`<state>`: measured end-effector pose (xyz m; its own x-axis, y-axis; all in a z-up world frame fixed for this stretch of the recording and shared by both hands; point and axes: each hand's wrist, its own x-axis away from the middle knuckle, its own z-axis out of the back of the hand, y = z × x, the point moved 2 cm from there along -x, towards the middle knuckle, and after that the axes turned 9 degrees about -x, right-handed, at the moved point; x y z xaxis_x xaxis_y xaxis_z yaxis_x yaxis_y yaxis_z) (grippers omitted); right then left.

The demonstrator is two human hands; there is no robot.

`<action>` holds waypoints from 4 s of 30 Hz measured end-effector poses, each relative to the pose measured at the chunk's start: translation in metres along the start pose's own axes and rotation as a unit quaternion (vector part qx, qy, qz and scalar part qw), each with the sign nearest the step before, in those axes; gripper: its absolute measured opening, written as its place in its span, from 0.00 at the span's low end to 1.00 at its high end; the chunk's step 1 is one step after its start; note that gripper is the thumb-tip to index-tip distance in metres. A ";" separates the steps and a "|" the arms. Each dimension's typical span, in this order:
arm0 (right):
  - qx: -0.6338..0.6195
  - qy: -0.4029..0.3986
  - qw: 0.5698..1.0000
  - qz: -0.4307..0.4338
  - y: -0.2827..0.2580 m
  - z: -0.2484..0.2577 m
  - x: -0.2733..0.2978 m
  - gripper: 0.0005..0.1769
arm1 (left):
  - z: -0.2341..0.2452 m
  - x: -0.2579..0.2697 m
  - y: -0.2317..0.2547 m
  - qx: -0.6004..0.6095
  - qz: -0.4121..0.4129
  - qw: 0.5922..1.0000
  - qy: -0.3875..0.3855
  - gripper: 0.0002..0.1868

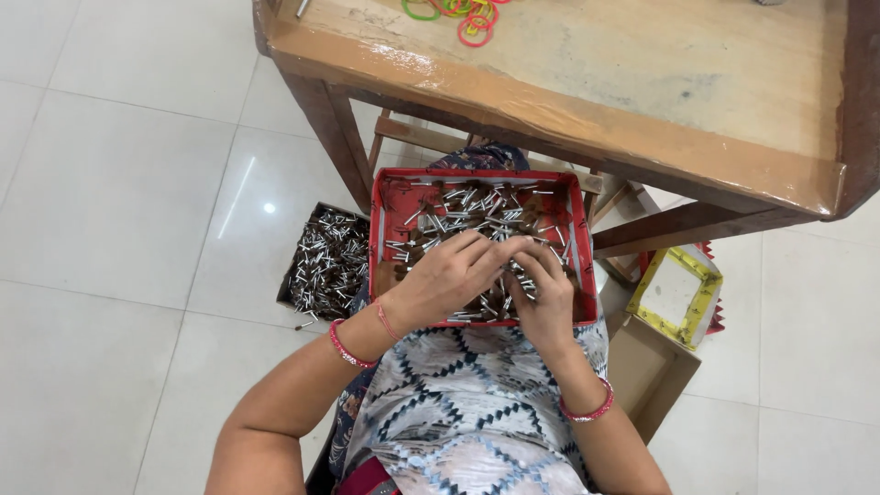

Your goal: Sorting and cleaning small metal brush ferrules by rubbing them between the palms and placing them into a box.

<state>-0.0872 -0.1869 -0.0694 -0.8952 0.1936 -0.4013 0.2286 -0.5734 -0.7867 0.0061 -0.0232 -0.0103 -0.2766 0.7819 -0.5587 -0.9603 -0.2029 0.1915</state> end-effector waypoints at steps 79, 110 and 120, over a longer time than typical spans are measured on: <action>-0.184 0.069 0.945 -0.263 0.076 0.078 0.094 0.27 | -0.037 0.067 -0.065 0.013 0.199 0.961 -0.194 0.35; -0.220 0.102 0.925 -0.292 0.082 0.075 0.098 0.29 | -0.129 0.011 -0.009 -0.003 0.137 0.958 -0.251 0.44; -0.238 0.105 0.924 -0.281 0.083 0.073 0.101 0.29 | -0.114 0.038 -0.043 0.081 0.090 0.957 -0.263 0.18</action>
<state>-0.1862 -0.2730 -0.1412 -0.8406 0.5340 0.0908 -0.0633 0.0696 -0.9956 0.0324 -0.0523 -0.1313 -0.3392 0.9403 -0.0296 -0.8689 -0.3011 0.3930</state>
